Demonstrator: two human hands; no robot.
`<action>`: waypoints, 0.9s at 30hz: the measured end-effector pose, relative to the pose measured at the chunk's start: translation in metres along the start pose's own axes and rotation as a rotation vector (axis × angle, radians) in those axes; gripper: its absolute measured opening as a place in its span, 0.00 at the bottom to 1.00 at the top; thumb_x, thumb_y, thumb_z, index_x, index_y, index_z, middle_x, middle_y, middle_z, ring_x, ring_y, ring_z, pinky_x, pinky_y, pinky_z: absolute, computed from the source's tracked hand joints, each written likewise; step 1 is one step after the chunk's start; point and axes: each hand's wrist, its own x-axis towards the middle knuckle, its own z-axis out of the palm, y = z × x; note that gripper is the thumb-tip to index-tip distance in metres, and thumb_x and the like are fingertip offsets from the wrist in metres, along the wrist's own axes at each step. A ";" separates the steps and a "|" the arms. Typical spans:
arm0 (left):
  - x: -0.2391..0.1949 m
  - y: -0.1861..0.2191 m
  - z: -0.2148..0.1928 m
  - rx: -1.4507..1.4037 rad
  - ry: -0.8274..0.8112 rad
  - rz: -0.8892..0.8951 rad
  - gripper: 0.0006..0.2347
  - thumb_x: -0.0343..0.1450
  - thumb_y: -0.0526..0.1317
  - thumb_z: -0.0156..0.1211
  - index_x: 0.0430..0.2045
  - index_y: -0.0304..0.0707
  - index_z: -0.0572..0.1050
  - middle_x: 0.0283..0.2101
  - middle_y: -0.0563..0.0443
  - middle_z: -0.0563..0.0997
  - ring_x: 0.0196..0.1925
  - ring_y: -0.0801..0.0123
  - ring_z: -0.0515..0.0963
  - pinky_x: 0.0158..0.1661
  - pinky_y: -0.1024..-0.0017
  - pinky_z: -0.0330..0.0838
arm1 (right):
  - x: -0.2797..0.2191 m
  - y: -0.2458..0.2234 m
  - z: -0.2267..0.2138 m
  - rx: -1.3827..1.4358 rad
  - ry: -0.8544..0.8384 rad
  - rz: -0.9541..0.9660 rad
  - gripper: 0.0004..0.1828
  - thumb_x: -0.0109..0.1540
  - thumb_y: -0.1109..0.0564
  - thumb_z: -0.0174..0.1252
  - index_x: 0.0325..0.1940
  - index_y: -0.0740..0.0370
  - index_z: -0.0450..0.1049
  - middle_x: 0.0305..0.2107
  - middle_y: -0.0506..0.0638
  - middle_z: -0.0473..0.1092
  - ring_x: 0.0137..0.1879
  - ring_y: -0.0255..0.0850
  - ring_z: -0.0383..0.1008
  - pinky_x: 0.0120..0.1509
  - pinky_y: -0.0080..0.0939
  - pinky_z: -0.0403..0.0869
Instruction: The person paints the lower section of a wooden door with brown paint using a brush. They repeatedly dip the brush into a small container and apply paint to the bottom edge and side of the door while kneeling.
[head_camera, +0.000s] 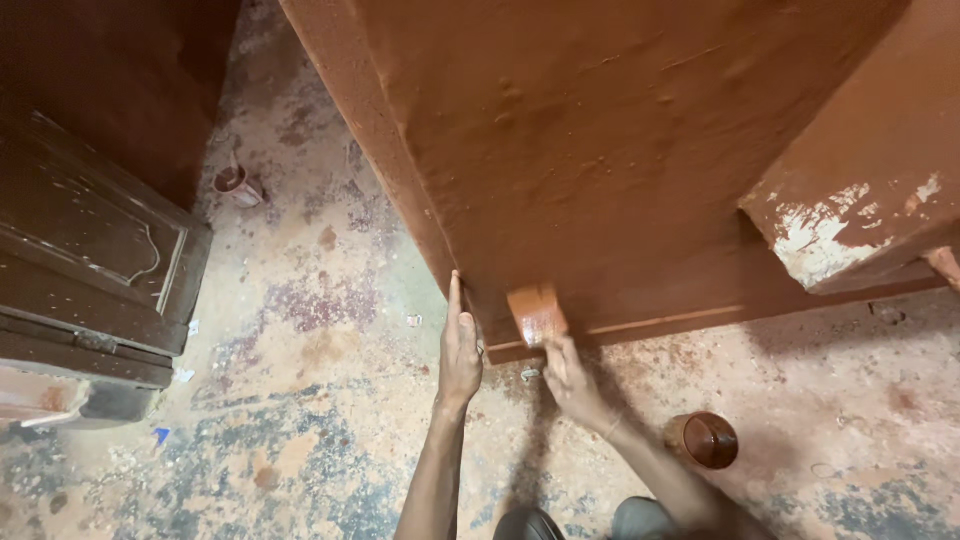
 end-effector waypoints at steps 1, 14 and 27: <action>0.000 -0.004 -0.001 0.017 -0.002 -0.024 0.36 0.76 0.60 0.35 0.79 0.39 0.46 0.22 0.52 0.64 0.23 0.71 0.64 0.26 0.72 0.63 | -0.010 0.024 0.007 0.046 -0.029 0.134 0.32 0.66 0.72 0.48 0.72 0.60 0.51 0.68 0.58 0.58 0.74 0.45 0.57 0.74 0.41 0.63; 0.009 -0.001 -0.010 -0.002 -0.026 0.193 0.31 0.80 0.55 0.32 0.72 0.25 0.51 0.76 0.33 0.56 0.79 0.52 0.53 0.74 0.63 0.44 | -0.006 -0.233 -0.058 0.213 -0.122 -0.279 0.32 0.65 0.70 0.54 0.73 0.67 0.54 0.44 0.51 0.63 0.41 0.33 0.62 0.47 0.31 0.69; 0.007 0.004 -0.009 0.055 0.061 0.192 0.32 0.79 0.56 0.31 0.72 0.26 0.50 0.77 0.33 0.52 0.80 0.50 0.49 0.74 0.60 0.41 | -0.005 -0.048 0.044 -0.084 -0.101 0.480 0.32 0.64 0.66 0.53 0.71 0.57 0.55 0.61 0.57 0.65 0.64 0.43 0.70 0.66 0.38 0.72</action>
